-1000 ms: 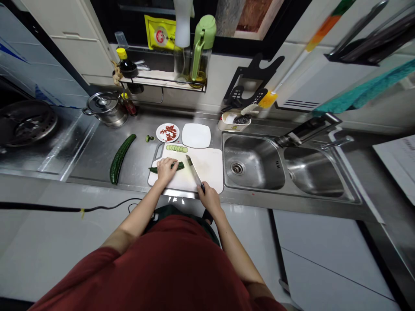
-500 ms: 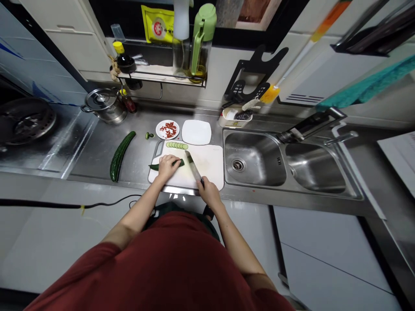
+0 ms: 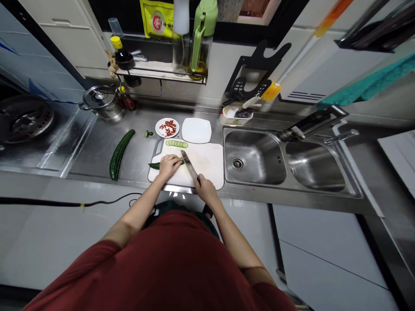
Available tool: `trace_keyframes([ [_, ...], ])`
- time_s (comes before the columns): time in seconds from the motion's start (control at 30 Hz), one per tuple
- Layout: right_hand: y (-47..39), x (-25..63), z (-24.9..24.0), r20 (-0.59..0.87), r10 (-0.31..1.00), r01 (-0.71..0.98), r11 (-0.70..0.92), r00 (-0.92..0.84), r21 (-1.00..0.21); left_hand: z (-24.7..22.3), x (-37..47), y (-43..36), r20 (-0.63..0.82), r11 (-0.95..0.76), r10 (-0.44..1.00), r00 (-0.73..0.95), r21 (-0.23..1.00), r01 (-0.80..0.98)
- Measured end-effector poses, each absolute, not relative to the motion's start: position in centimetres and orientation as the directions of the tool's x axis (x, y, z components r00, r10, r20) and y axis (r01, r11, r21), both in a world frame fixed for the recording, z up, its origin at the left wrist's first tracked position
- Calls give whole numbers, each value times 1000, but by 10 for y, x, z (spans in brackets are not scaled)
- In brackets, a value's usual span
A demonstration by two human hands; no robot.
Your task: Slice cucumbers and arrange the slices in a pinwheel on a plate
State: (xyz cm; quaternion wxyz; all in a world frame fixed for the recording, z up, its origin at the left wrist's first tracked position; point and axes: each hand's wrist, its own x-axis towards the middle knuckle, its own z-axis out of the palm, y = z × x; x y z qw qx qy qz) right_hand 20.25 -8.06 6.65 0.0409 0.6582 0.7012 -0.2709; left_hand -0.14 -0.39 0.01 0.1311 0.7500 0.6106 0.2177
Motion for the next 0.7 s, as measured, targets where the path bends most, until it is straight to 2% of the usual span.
trace_keyframes([
  [0.7,-85,200,65,-444,882,943,2,-158,-332,-1,0,-8,205,-250,963,173,448,858],
])
